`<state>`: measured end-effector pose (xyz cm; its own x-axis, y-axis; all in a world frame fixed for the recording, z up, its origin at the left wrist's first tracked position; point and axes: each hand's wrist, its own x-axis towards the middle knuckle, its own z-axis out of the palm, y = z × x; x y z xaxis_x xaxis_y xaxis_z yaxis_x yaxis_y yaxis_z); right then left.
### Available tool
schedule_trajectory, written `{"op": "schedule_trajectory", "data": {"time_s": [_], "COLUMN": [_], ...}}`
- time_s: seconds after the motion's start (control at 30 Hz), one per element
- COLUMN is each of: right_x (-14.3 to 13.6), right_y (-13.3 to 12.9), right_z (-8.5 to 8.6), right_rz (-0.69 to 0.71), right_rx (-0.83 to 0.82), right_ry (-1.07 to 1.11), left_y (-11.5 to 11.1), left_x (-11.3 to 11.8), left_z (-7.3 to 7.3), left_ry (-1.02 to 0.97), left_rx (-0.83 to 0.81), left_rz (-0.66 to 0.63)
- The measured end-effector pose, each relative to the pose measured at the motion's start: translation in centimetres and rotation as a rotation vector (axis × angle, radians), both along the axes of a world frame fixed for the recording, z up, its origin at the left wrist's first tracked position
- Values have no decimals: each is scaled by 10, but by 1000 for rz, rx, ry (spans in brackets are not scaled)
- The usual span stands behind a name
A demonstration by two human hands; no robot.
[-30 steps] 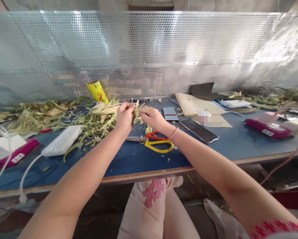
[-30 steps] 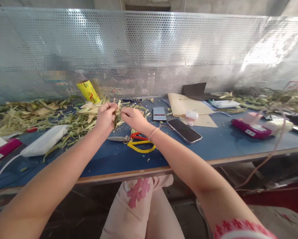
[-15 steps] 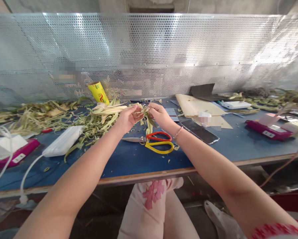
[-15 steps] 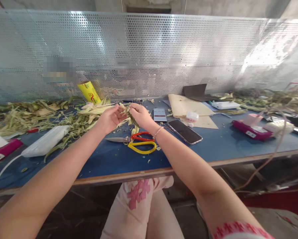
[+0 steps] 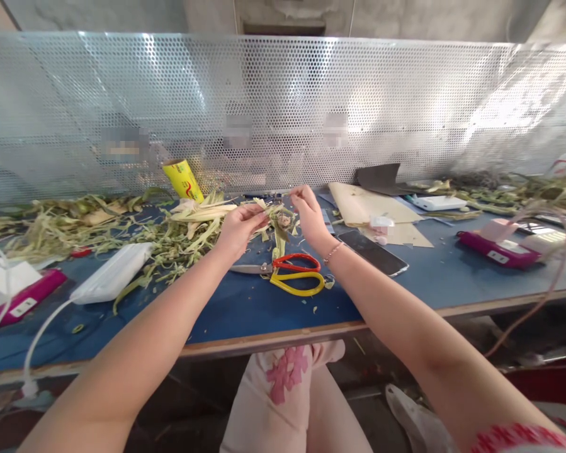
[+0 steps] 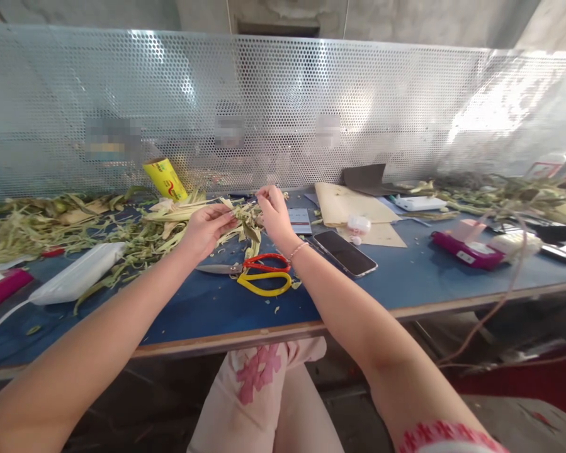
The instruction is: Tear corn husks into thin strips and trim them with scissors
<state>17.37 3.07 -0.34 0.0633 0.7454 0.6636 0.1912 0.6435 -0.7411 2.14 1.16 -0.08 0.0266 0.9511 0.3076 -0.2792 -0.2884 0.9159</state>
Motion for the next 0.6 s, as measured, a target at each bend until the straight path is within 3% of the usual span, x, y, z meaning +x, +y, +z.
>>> {"op": "schedule_trajectory", "data": {"time_s": [0.1, 0.17, 0.37, 0.6], "right_x": [4, 2, -6, -7], "right_y": [-5, -7, -3, -3], "right_z": [3, 2, -5, -5], "right_rz": [-67, -45, 66, 107], "right_rx": [215, 251, 154, 93], "right_ry": [-202, -302, -368, -294], "left_y": [2, 4, 8, 3], "left_x": [-2, -3, -4, -2], "left_z": [-1, -3, -7, -4], "left_ry": [34, 73, 179, 214], "left_rx": [57, 89, 203, 190], "left_rz": [54, 83, 119, 142]}}
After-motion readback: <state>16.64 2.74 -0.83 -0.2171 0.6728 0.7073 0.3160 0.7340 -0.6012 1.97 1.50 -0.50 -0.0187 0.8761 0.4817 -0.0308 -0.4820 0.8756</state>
